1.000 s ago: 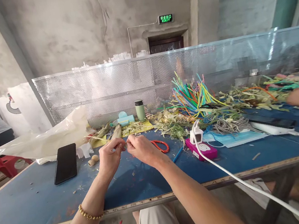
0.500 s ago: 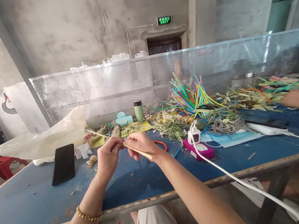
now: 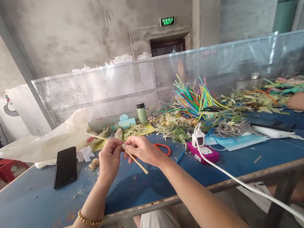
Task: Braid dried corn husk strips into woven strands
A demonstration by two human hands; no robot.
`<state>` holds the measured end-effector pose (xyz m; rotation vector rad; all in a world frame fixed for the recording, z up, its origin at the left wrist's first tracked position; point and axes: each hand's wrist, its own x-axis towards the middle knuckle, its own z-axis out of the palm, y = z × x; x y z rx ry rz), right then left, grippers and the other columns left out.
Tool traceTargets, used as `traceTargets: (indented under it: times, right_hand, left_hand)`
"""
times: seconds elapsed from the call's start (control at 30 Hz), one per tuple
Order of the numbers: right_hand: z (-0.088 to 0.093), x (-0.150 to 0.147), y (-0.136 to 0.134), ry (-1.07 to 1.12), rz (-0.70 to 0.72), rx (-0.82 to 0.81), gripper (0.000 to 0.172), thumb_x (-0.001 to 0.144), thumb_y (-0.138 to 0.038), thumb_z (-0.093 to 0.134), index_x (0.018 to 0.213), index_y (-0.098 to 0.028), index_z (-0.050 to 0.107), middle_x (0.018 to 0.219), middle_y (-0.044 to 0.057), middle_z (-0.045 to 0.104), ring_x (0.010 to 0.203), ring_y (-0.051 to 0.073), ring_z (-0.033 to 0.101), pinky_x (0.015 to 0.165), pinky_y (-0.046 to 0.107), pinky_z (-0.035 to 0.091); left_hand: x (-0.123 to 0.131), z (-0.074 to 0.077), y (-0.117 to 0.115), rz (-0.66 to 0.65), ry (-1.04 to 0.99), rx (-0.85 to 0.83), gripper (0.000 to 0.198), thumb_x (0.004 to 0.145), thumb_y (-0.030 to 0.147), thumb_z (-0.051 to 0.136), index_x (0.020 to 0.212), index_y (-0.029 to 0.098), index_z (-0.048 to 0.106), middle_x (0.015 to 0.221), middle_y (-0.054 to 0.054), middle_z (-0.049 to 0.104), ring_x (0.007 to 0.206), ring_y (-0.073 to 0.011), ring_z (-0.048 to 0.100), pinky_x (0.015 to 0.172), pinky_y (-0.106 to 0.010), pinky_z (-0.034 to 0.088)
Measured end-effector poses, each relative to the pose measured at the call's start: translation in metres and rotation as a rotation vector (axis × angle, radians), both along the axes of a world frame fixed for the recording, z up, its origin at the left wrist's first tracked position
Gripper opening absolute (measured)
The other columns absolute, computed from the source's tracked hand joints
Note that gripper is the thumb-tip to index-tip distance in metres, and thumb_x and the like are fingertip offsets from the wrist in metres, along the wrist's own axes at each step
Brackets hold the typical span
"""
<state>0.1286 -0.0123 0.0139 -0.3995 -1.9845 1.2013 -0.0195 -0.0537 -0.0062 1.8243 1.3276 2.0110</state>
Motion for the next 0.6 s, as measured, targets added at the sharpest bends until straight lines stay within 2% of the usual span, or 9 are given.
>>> traceTargets:
  times: [0.27, 0.47, 0.6]
  right_hand:
    - [-0.0029, -0.0011, 0.0016, 0.013, -0.007, -0.011, 0.008, 0.084, -0.023, 0.059, 0.089, -0.017, 0.059, 0.073, -0.001, 0.066, 0.054, 0.010, 0.063, 0.056, 0.022, 0.050]
    - [-0.0016, -0.0005, 0.0002, -0.028, 0.017, -0.058, 0.017, 0.078, -0.015, 0.061, 0.094, -0.016, 0.060, 0.076, 0.000, 0.066, 0.061, 0.011, 0.064, 0.060, 0.023, 0.051]
    - [-0.0019, -0.0005, -0.0002, -0.043, -0.006, -0.097, 0.017, 0.072, -0.012, 0.062, 0.089, -0.015, 0.061, 0.078, 0.001, 0.068, 0.066, 0.012, 0.065, 0.065, 0.025, 0.053]
  left_hand:
    - [-0.0002, -0.0001, 0.0002, -0.011, -0.009, -0.008, 0.007, 0.079, 0.015, 0.055, 0.076, 0.020, 0.058, 0.065, 0.004, 0.059, 0.059, -0.0103, 0.055, 0.058, -0.020, 0.043]
    - [-0.0009, 0.0003, 0.0026, -0.058, -0.111, -0.043, 0.001, 0.077, 0.019, 0.059, 0.076, 0.018, 0.060, 0.063, 0.003, 0.061, 0.057, -0.0102, 0.055, 0.056, -0.020, 0.044]
    - [-0.0013, 0.0008, 0.0047, -0.084, -0.192, -0.078, 0.004, 0.073, 0.021, 0.062, 0.075, 0.017, 0.063, 0.061, 0.002, 0.062, 0.053, -0.0104, 0.056, 0.053, -0.021, 0.046]
